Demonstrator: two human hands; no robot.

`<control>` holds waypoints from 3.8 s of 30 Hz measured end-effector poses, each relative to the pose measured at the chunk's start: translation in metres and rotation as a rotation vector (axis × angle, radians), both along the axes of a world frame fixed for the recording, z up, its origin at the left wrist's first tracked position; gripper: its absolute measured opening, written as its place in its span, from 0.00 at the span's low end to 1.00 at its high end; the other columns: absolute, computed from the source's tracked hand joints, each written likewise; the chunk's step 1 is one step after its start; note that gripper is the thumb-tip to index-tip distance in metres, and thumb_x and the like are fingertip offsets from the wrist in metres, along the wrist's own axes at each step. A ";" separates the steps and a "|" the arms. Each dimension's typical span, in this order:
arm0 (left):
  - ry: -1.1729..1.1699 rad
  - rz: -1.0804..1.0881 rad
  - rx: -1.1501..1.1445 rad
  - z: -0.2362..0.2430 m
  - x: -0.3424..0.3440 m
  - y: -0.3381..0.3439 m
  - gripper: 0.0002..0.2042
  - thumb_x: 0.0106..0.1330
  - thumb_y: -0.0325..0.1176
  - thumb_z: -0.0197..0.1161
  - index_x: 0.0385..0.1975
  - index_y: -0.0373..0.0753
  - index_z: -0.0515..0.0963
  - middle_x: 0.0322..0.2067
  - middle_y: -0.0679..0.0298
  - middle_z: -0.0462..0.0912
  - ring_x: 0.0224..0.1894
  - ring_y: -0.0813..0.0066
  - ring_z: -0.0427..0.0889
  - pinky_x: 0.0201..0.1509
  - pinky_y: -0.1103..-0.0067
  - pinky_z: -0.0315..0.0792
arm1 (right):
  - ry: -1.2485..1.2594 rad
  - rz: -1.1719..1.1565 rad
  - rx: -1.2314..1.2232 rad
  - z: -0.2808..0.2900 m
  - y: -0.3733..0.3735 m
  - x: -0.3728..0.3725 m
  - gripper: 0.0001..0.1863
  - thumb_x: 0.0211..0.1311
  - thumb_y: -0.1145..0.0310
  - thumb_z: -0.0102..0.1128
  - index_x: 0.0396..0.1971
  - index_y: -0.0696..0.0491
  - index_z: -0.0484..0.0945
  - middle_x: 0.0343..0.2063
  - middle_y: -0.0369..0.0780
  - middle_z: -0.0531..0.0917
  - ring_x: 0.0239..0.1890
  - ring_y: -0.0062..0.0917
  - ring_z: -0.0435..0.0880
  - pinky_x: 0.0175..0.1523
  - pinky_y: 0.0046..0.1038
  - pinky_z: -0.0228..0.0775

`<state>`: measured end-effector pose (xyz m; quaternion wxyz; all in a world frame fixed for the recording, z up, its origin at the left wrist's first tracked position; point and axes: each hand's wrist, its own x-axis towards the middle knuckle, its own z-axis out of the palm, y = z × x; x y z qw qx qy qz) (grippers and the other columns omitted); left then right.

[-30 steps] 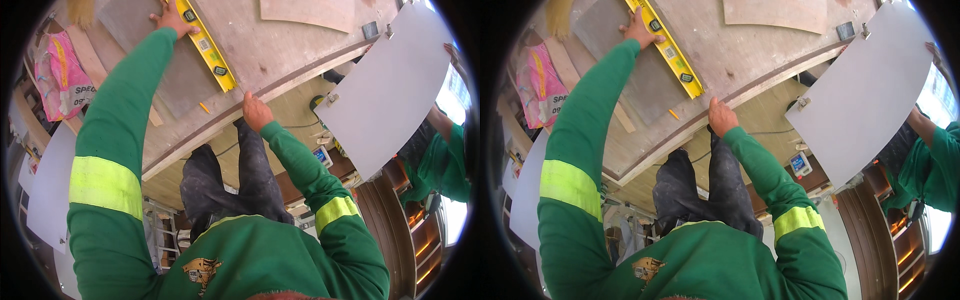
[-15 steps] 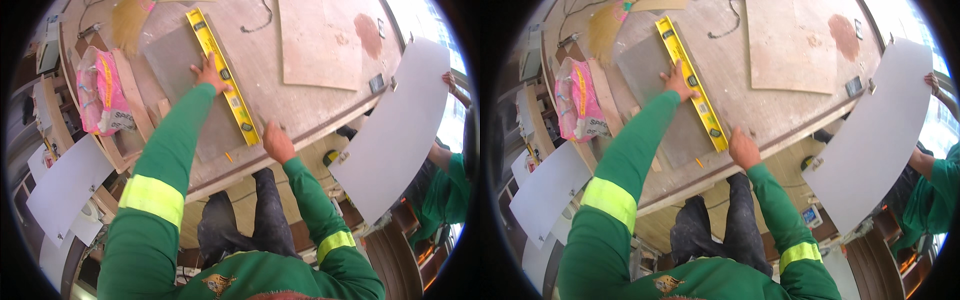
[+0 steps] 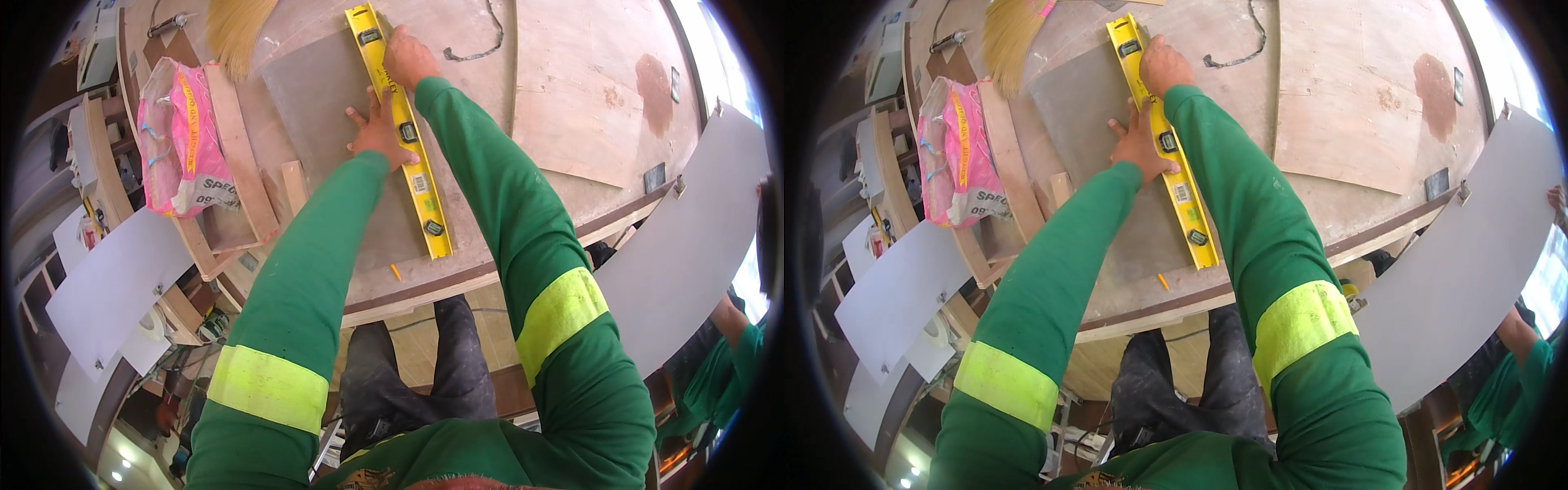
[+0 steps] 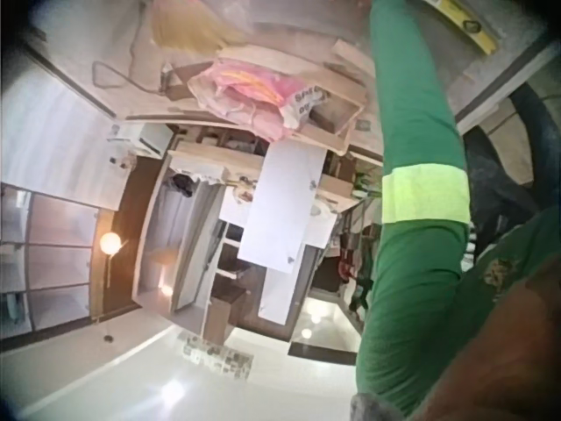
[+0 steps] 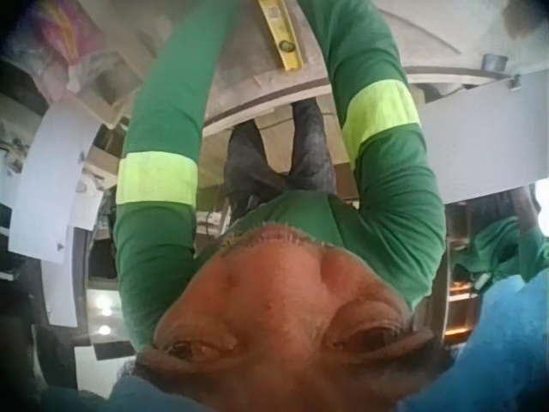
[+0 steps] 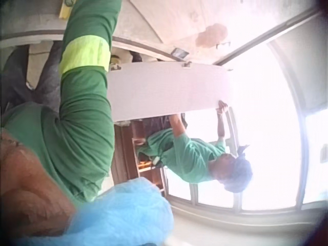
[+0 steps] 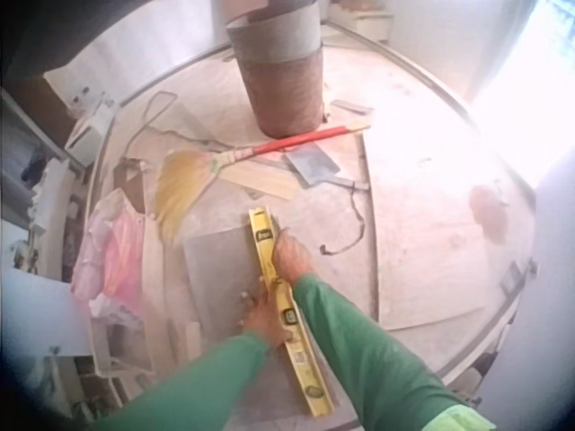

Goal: The person positions a wooden shelf panel into a wall cabinet, marks it with a pencil, removes it, and uses a spirit level and pencil to mark lines on the panel. The person then returns the panel to the cabinet to check fit.

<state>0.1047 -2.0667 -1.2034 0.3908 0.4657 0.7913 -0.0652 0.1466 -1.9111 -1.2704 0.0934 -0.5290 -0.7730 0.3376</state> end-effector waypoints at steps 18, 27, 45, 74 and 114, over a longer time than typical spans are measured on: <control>0.066 -0.060 0.099 -0.023 -0.006 -0.013 0.72 0.40 0.45 0.88 0.81 0.55 0.36 0.82 0.57 0.36 0.78 0.22 0.34 0.73 0.37 0.59 | 0.032 0.117 0.077 -0.045 -0.025 0.012 0.18 0.70 0.67 0.50 0.51 0.66 0.70 0.40 0.58 0.87 0.44 0.50 0.88 0.50 0.45 0.81; 0.066 -0.091 0.081 -0.029 -0.004 -0.006 0.72 0.42 0.47 0.88 0.82 0.49 0.35 0.82 0.51 0.36 0.78 0.23 0.34 0.83 0.50 0.43 | 0.012 0.196 0.095 -0.022 -0.174 0.125 0.19 0.71 0.71 0.48 0.54 0.69 0.66 0.32 0.54 0.86 0.35 0.49 0.87 0.42 0.44 0.82; 0.048 -0.178 0.299 -0.050 -0.013 -0.015 0.71 0.42 0.50 0.87 0.81 0.39 0.38 0.80 0.43 0.42 0.83 0.49 0.40 0.82 0.48 0.20 | -0.328 0.107 -0.401 0.077 -0.398 0.271 0.08 0.72 0.71 0.46 0.43 0.59 0.67 0.30 0.54 0.85 0.37 0.51 0.88 0.42 0.49 0.80; 0.101 -0.154 0.016 -0.018 0.000 -0.003 0.76 0.41 0.52 0.86 0.80 0.36 0.28 0.81 0.42 0.33 0.82 0.39 0.37 0.84 0.52 0.26 | -0.378 0.121 -0.449 0.062 -0.377 0.244 0.08 0.72 0.72 0.47 0.44 0.61 0.66 0.31 0.56 0.85 0.35 0.52 0.87 0.40 0.49 0.79; 0.006 0.017 -0.031 -0.002 -0.001 -0.001 0.69 0.44 0.40 0.87 0.81 0.60 0.36 0.83 0.64 0.31 0.80 0.29 0.28 0.63 0.23 0.62 | -0.071 0.083 -0.066 -0.019 0.003 -0.001 0.17 0.73 0.66 0.45 0.52 0.63 0.69 0.45 0.60 0.86 0.49 0.55 0.87 0.55 0.49 0.80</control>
